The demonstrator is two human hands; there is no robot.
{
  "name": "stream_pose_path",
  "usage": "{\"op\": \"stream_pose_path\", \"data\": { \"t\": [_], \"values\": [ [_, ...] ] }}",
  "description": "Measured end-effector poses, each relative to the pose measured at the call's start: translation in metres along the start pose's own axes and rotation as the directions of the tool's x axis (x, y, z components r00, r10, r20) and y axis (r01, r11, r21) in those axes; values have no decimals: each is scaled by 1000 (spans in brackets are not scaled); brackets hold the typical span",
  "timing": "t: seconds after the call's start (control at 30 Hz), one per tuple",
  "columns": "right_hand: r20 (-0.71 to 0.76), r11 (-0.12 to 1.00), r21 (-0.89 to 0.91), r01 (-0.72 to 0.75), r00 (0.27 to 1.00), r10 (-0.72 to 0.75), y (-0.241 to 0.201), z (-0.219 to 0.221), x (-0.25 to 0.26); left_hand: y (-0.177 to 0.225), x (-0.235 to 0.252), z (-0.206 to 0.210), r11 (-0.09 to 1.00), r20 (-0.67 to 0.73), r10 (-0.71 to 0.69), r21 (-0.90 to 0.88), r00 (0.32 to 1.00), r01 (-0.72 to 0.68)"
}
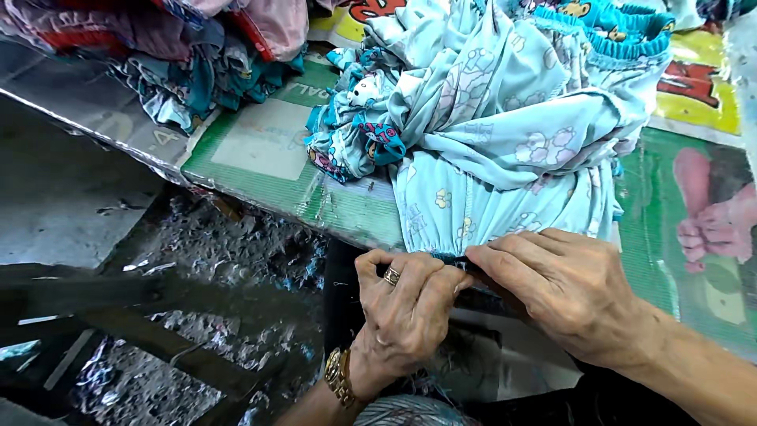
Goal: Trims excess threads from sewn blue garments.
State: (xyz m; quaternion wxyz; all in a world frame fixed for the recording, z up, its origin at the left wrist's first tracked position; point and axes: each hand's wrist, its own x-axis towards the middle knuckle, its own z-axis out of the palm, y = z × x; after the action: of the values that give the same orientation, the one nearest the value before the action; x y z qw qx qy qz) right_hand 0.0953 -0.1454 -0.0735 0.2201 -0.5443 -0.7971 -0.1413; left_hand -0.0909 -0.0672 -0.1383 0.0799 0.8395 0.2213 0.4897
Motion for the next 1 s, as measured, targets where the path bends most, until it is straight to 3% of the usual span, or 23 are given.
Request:
{"op": "stream_pose_path", "data": {
  "t": [0.2,0.33,0.43,0.5,0.53,0.6,0.67,0.73,0.83,1.0],
  "values": [
    [-3,997,-77,14,1000,-14,-4,5,-1,-1,-3,2,999,16,-34,-12,999,34],
    [44,994,-67,82,996,-79,-8,10,-5,1,-6,-8,993,39,-36,-110,999,40],
    [296,976,150,159,935,-198,-12,-1,-12,-5,-4,-26,972,78,34,-236,996,-15],
    [430,917,387,99,860,-274,-12,-13,-15,-11,2,-33,971,56,27,-239,998,-13],
    [447,881,471,46,849,-283,-9,-19,-15,-12,7,-32,980,31,21,-199,999,-14],
    [397,857,514,-42,897,-194,2,-30,-13,-14,20,-24,991,9,32,-131,999,-30],
    [311,902,417,-110,950,-28,16,-40,-9,-13,30,-11,994,42,75,-85,996,-71],
    [211,971,197,-133,973,91,29,-46,-7,-12,36,1,991,121,133,-13,984,-133],
    [205,990,-82,-119,970,134,43,-51,-10,-16,36,11,986,179,163,7,970,-167],
    [239,995,-31,-98,965,103,59,-47,-21,-12,27,7,985,34,163,-56,986,-161]
  ]
}}
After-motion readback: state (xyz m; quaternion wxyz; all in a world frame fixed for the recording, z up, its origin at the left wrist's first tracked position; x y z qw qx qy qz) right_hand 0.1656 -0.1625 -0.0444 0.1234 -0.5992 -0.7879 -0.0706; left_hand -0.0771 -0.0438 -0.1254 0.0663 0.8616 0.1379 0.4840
